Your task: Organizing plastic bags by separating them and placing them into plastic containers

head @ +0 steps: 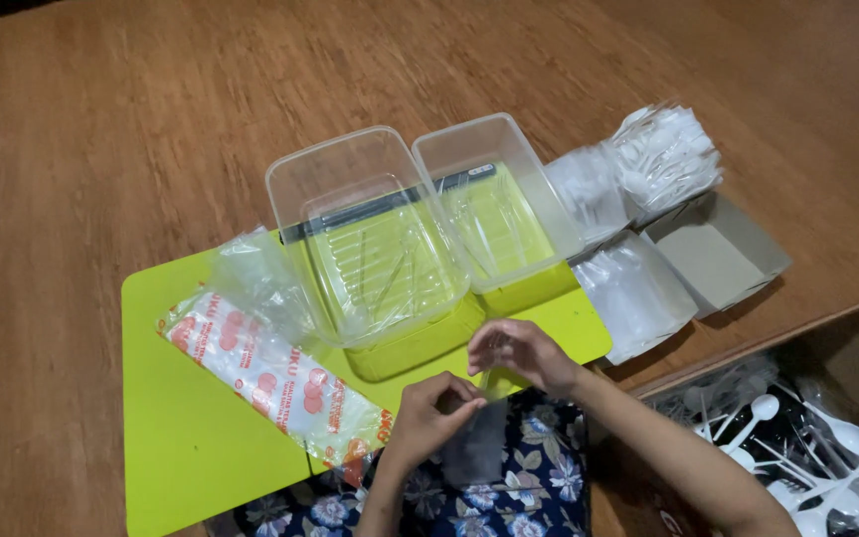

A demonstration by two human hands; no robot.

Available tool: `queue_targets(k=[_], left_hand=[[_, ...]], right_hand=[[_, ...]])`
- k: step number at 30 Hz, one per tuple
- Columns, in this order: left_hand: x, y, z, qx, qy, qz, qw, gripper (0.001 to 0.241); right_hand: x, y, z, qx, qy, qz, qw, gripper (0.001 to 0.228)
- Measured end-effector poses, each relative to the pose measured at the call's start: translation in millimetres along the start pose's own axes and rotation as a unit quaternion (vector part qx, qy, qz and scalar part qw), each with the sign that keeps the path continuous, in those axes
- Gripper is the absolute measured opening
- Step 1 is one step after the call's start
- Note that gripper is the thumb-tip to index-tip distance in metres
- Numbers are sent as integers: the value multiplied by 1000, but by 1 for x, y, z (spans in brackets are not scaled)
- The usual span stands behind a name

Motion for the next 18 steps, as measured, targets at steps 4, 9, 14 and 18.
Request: queue_targets(k=[4,9,14,18], left_hand=[[12,-2,-3,-27,-21,-26,999,14],[-6,-2,-6,-31,-56,-27,998,15],[-8,1,-10,-47,-81,-56,994,16],[-4,0,-11,-38,-56,-62,996,18]], right_hand=[[2,-2,8,41,-235,10,971,51],[19,-5,23,10,-354,-74,932,28],[68,24,51,-54,-410,-241,878,11],[92,90,63,-43,-548,-266,792,6]])
Point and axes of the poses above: each hand's wrist, its own y-axis towards the middle knuckle, its own z-axis out of the palm, x = y × z, the point moved 4 cm from there along y, towards the middle knuckle, and after that the axes turned 5 degrees about -y, right-handed, at the moved point
